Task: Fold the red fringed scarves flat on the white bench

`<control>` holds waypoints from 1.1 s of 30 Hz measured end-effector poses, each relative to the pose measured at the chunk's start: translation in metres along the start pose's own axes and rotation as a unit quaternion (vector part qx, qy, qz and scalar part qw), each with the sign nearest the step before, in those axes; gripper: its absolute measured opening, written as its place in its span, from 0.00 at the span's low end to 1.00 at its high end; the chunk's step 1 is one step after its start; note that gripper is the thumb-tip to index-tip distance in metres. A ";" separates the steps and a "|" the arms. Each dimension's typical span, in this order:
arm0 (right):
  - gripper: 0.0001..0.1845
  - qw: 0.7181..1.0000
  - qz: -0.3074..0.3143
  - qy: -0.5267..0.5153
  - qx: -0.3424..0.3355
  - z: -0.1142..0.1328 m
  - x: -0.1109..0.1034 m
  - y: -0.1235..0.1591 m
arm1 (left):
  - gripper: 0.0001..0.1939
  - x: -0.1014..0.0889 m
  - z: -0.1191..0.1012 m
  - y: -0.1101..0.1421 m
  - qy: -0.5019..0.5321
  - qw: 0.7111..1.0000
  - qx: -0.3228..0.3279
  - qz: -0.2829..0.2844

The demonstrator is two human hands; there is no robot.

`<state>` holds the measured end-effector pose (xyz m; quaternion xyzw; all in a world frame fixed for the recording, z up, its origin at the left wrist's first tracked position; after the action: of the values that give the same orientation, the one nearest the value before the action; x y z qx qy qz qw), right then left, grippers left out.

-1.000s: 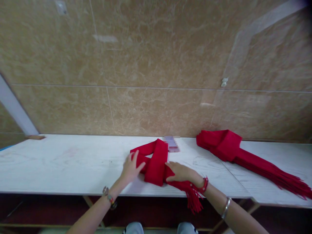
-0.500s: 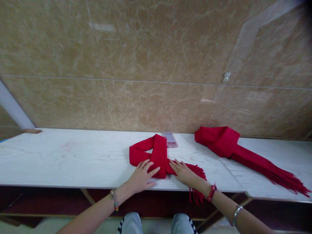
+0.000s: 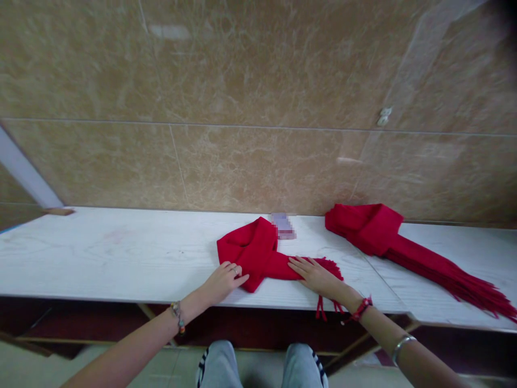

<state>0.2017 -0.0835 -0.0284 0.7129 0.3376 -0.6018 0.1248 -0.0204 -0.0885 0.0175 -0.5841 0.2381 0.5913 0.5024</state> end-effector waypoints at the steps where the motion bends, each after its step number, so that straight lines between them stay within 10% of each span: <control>1: 0.28 1.000 -0.004 -0.009 0.000 0.002 -0.002 0.000 | 0.20 0.001 -0.002 0.001 0.034 0.999 -0.028 -0.001; 5: 0.29 1.000 -0.019 -0.014 0.005 0.017 -0.011 -0.008 | 0.31 0.008 -0.006 -0.009 0.108 0.987 -0.115 -0.014; 10: 0.23 0.998 -0.020 0.021 -0.047 0.031 -0.027 -0.032 | 0.27 0.021 -0.019 -0.040 0.099 0.992 -0.051 0.066; 18: 0.23 0.996 -0.060 -0.018 -0.060 0.035 -0.044 -0.025 | 0.31 0.006 -0.016 -0.034 -0.043 0.994 -0.102 -0.015; 27: 0.24 0.992 0.002 -0.115 -0.044 0.032 -0.033 -0.018 | 0.26 0.006 -0.010 -0.028 -0.018 0.998 0.049 0.021; 33: 0.16 0.943 -0.042 -0.305 0.125 -0.006 -0.056 -0.043 | 0.38 0.003 -0.013 -0.008 0.080 0.995 0.002 0.059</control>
<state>0.1761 -0.0668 0.0354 0.4907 0.2349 -0.8324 0.1059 -0.0072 -0.0952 0.0142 -0.6134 0.3130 0.5705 0.4476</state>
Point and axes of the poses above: each hand's wrist, its own y-axis away from the middle knuckle, its own x-axis out of the palm, z = x × y, the point moved 8 cm from there along -y, towards the middle knuckle, and after that the axes turned 3 degrees about -z, right-handed, at the moved point
